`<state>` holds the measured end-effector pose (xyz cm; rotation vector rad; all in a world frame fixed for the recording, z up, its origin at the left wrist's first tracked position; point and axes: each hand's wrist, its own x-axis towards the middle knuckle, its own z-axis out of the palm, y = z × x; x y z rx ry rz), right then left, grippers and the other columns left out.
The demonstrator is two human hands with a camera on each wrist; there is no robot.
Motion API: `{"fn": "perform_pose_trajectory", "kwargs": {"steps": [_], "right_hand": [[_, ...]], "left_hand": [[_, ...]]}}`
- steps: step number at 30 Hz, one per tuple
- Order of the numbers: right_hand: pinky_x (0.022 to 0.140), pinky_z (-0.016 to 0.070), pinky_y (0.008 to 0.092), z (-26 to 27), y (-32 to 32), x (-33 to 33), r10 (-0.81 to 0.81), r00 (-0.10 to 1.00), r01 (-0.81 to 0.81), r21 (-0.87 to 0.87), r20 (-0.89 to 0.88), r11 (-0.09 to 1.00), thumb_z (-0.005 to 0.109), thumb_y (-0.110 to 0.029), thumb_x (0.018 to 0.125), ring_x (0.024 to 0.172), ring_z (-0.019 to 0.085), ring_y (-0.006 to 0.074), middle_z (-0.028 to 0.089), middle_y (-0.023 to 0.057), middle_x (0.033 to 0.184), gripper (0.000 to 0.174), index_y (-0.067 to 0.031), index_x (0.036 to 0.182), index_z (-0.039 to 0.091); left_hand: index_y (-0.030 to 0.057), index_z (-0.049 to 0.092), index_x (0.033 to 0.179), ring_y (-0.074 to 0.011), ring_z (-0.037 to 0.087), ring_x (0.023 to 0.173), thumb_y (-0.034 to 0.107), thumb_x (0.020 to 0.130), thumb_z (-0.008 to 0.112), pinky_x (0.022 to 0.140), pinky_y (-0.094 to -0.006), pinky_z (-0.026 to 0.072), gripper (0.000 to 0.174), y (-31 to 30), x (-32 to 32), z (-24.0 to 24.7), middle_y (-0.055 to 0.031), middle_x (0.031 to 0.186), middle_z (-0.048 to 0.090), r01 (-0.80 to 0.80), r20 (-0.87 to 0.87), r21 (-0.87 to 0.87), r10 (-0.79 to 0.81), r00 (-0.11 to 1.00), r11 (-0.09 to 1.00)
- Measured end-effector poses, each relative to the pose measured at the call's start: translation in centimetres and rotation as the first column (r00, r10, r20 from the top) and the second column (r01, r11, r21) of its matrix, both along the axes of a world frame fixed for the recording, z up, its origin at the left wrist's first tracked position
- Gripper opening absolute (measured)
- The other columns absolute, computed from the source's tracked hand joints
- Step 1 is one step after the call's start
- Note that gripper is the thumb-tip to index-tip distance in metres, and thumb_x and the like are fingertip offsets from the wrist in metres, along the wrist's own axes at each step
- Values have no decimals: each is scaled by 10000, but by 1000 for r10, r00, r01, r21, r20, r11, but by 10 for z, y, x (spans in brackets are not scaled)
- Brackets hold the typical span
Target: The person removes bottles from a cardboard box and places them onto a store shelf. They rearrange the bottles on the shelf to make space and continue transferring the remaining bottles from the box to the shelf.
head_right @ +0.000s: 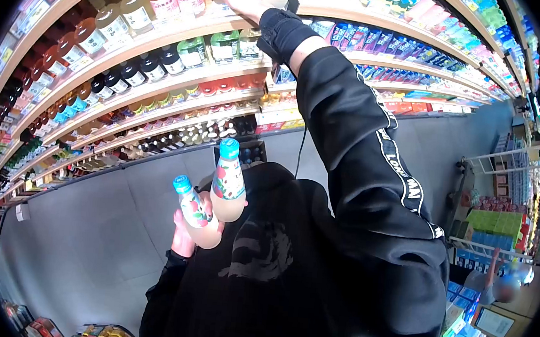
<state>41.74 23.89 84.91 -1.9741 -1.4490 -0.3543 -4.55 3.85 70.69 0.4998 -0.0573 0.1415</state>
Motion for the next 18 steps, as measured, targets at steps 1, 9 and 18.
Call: {"fn": "perform_pose_trajectory", "kwargs": {"steps": [1, 9, 18], "right_hand": [[793, 552, 461, 0, -1, 0, 11, 999, -11, 5, 41, 1000, 625, -404, 885, 881, 686, 391, 692, 244, 934, 394, -32, 977, 717], [715, 537, 459, -16, 3, 16, 106, 940, -115, 9, 324, 993, 524, -233, 915, 806, 667, 359, 675, 206, 875, 227, -117, 973, 711], [860, 491, 455, -22, 44, 40, -63, 992, 78, -140, 105, 987, 619, -305, 877, 1002, 622, 392, 656, 243, 1061, 285, -75, 1006, 725]], "left_hand": [[10, 544, 960, -342, 674, 721, 703, 755, 684, 608, -403, 547, 737, -6, 1, 0, -173, 964, 568, -67, -34, 21, 68, 997, 998], [6, 541, 1007, -321, 686, 765, 681, 762, 685, 650, -394, 558, 733, -35, 2, -19, -187, 948, 601, -77, 100, 33, 73, 992, 996], [5, 559, 1030, -285, 682, 771, 715, 770, 640, 673, -353, 541, 761, -51, -7, -25, -213, 878, 654, -150, 100, 101, 140, 985, 984]]}}
